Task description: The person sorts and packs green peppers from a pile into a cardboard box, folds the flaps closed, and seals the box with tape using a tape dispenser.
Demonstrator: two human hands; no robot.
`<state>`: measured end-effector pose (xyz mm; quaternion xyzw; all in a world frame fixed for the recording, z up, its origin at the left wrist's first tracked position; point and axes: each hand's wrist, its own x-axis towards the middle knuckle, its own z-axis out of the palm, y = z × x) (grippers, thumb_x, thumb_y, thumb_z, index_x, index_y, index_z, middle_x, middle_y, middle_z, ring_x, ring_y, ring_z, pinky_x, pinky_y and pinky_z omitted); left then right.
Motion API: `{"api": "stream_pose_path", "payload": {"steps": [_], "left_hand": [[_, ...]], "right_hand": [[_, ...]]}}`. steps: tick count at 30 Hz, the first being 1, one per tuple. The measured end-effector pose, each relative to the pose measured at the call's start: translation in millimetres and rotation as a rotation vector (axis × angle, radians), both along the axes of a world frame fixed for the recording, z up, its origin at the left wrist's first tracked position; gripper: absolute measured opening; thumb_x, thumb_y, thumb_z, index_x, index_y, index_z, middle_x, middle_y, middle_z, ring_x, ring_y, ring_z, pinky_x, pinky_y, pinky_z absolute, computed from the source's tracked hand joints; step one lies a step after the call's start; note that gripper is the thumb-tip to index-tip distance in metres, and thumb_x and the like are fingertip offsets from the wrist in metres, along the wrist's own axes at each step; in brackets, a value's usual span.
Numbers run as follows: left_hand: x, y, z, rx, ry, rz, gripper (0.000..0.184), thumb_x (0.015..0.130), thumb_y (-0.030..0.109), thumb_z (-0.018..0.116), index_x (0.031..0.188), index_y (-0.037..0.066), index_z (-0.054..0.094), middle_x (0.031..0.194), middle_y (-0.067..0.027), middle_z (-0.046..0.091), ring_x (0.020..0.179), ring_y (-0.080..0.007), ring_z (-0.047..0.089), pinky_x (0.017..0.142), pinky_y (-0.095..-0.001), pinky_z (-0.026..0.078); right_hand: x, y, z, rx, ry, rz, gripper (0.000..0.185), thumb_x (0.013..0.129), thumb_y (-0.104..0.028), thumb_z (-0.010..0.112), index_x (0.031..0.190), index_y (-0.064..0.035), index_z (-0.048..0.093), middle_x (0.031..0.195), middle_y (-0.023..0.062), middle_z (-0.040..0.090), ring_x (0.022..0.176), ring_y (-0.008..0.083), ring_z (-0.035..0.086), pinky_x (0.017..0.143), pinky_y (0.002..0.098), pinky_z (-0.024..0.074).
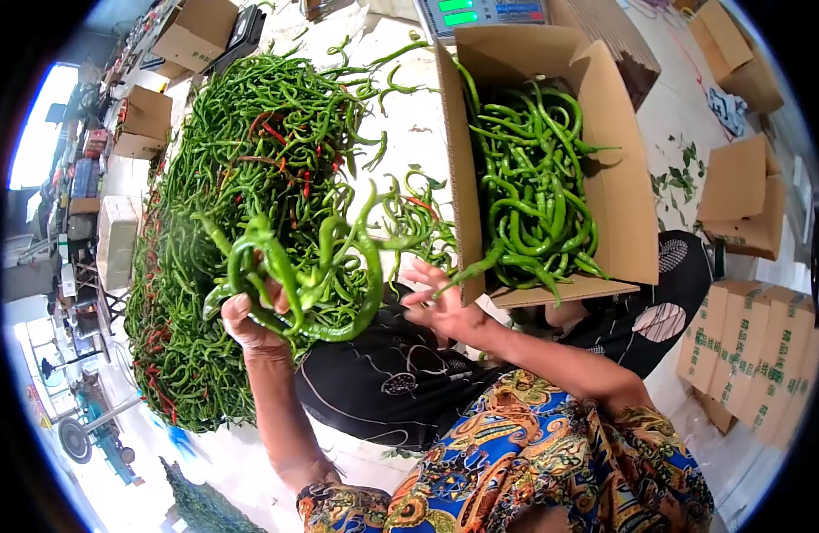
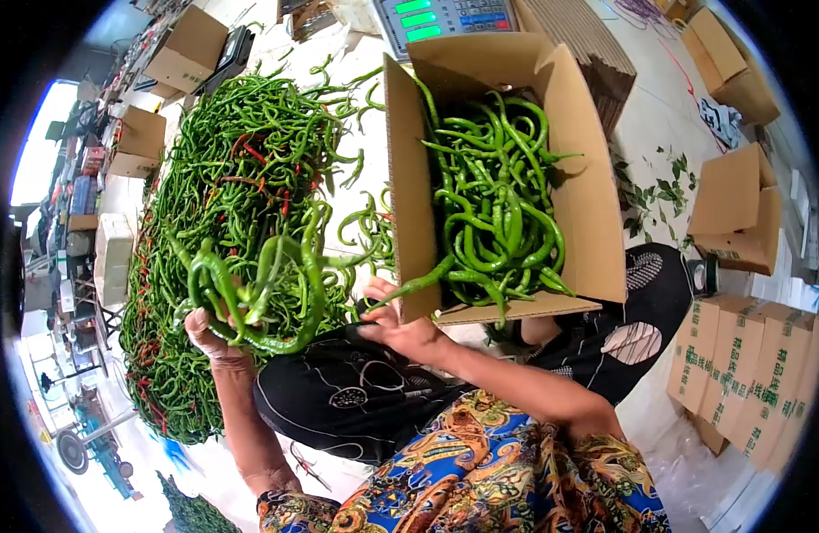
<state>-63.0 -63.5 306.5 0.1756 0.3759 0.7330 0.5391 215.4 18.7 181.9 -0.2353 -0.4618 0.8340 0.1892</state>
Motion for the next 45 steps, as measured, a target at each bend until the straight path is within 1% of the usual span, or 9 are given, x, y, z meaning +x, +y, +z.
{"api": "stream_pose_path", "payload": {"steps": [6,10,13,15,24,35,41,42,45], "left_hand": [[18,-3,37,-0.015,-0.056,-0.161,0.066,0.066,0.025,0.070,0.122,-0.003,0.049,0.076,-0.0047,0.051,0.052,-0.0151,0.045,0.051,-0.0293,0.041],[14,-16,42,-0.101,0.009,0.041,0.072,0.067,0.023,0.070,0.129,-0.007,0.048,0.068,-0.0042,0.051,0.055,-0.0157,0.045,0.051,-0.0275,0.044],[14,-17,39,-0.092,-0.071,0.017,0.074,0.067,0.021,0.071,0.131,-0.007,0.046,0.085,-0.0107,0.057,0.061,-0.0161,0.048,0.053,-0.0281,0.045],[21,-17,35,-0.074,-0.027,0.102,0.071,0.067,0.021,0.070,0.131,-0.002,0.051,0.112,-0.0211,0.062,0.063,-0.0196,0.052,0.054,-0.0289,0.047],[37,12,40,-0.047,-0.012,-0.005,0.078,0.068,0.026,0.071,0.135,-0.004,0.046,0.106,-0.0226,0.060,0.065,-0.0242,0.056,0.054,-0.0306,0.049],[103,114,79,0.007,-0.065,-0.356,0.074,0.075,0.029,0.066,0.135,-0.005,0.039,0.093,-0.0208,0.057,0.068,-0.0250,0.061,0.044,-0.0335,0.058],[148,219,96,-0.224,0.390,-0.575,0.060,0.097,0.046,0.051,0.132,-0.003,0.050,0.112,-0.0197,0.061,0.095,-0.0245,0.062,0.073,-0.0329,0.057],[147,237,77,-0.190,0.918,-0.541,0.062,0.099,0.049,0.044,0.135,-0.001,0.047,0.113,-0.0164,0.063,0.097,-0.0231,0.063,0.075,-0.0350,0.058],[155,235,78,-0.337,1.024,-0.508,0.062,0.097,0.049,0.049,0.131,-0.003,0.053,0.121,-0.0176,0.063,0.103,-0.0231,0.065,0.088,-0.0327,0.053]], "right_hand": [[-44,19,72,-0.561,0.544,0.039,0.071,0.096,-0.041,0.056,0.149,-0.0034,0.027,0.143,0.0127,0.045,0.114,0.0193,0.056,0.093,0.0315,0.0489],[-31,23,103,-0.646,0.631,0.019,0.047,0.101,-0.007,0.041,0.147,-0.0085,0.033,0.136,0.0119,0.052,0.114,0.0210,0.059,0.091,0.0341,0.0522],[-19,15,109,-0.343,0.581,-0.020,0.055,0.100,-0.023,0.047,0.150,-0.0128,0.027,0.141,0.0127,0.047,0.114,0.0224,0.058,0.087,0.0334,0.0513],[-9,16,127,-0.409,0.462,0.003,0.066,0.091,-0.009,0.047,0.152,-0.0107,0.022,0.143,0.0133,0.043,0.115,0.0240,0.056,0.086,0.0329,0.0513],[34,31,158,-0.311,0.327,-0.009,0.101,0.075,-0.038,0.075,0.150,-0.0036,0.016,0.141,0.0152,0.040,0.119,0.0272,0.051,0.089,0.0315,0.0486],[119,69,189,-0.111,0.351,-0.026,0.075,0.087,-0.003,0.060,0.151,-0.0056,0.020,0.133,0.0136,0.044,0.108,0.0197,0.055,0.097,0.0368,0.0458],[166,134,184,0.248,-0.207,-0.263,0.054,0.089,-0.012,0.064,0.136,0.0010,0.042,0.113,0.0106,0.059,0.100,0.0171,0.061,0.087,0.0313,0.0510],[171,147,184,0.700,-0.528,-0.253,0.045,0.087,-0.014,0.066,0.125,0.0040,0.052,0.107,0.0108,0.062,0.088,0.0160,0.064,0.074,0.0304,0.0546],[186,160,170,0.996,-0.787,-0.534,0.038,0.085,-0.006,0.067,0.120,0.0017,0.056,0.110,0.0139,0.062,0.082,0.0180,0.063,0.066,0.0298,0.0546]]}}
